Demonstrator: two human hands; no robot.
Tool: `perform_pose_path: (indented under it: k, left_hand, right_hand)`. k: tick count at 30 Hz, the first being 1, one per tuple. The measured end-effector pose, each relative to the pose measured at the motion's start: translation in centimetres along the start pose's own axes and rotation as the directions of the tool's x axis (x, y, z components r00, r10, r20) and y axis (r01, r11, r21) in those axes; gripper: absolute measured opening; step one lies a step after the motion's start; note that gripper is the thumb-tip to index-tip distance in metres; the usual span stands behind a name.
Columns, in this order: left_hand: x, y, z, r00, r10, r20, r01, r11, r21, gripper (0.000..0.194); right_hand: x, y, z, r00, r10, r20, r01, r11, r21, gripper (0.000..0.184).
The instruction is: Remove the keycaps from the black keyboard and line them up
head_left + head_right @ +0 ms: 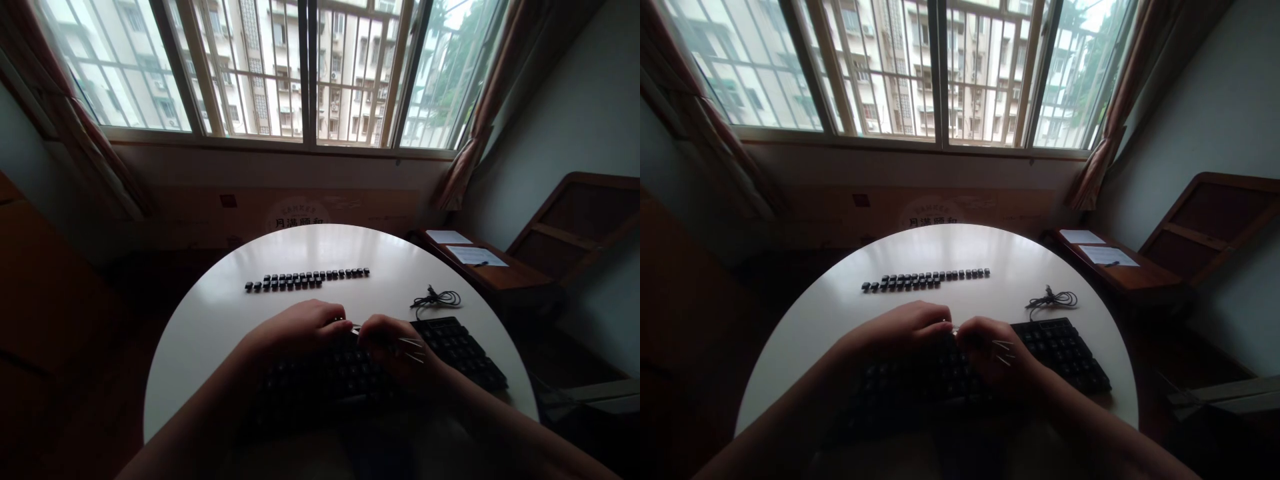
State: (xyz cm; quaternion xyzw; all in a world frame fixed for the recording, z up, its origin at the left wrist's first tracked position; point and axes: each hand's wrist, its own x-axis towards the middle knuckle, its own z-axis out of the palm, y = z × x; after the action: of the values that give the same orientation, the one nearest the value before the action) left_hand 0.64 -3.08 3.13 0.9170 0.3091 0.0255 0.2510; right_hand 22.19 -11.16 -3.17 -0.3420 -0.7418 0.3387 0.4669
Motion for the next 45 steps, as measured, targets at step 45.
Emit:
perform_pose_path:
  k: [45]
  left_hand:
    - [-0.1,-0.1,0.1,0.996,-0.061,-0.068,0.061,0.998,-0.001,0.06]
  right_hand:
    - [0.7,1.3,-1.0,0.98,-0.198,-0.013,0.152,0.79,-0.594,0.015]
